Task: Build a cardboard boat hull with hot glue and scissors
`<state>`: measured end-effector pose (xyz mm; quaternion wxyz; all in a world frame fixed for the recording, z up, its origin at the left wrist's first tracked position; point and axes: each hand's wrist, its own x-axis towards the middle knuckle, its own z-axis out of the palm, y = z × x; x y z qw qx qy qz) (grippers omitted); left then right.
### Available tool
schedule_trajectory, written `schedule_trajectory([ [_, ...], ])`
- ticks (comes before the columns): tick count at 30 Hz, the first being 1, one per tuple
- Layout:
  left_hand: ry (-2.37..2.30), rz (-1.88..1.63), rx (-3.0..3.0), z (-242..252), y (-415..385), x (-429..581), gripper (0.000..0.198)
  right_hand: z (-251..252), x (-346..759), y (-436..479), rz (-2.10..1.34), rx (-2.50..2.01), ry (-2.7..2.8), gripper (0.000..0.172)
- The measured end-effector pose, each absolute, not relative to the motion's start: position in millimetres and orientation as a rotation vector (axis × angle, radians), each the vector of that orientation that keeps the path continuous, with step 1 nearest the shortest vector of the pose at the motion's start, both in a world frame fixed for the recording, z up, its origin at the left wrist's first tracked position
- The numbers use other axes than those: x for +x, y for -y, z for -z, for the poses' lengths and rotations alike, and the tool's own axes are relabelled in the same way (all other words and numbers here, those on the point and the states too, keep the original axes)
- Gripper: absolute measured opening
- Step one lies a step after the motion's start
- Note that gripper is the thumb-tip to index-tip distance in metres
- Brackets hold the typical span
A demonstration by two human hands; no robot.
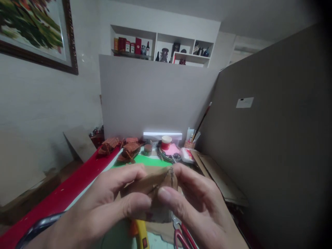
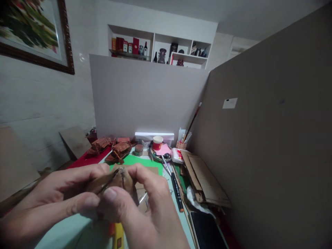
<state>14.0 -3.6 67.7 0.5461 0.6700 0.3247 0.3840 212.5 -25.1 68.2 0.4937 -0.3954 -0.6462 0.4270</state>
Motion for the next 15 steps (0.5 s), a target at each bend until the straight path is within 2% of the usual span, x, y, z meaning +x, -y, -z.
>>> schedule_trajectory([
  [6,-0.893,-0.895,1.695,-64,5,8,0.021,-66,209,29,-1.185,-0.957,1.501,0.025],
  [11,-0.824,-0.857,1.793,-60,2,5,0.015,-55,213,29,-1.028,-0.978,1.438,0.047],
  [15,-0.869,-0.887,1.855,-60,-2,3,0.022,-67,213,23,-0.973,-0.914,1.650,0.021],
])
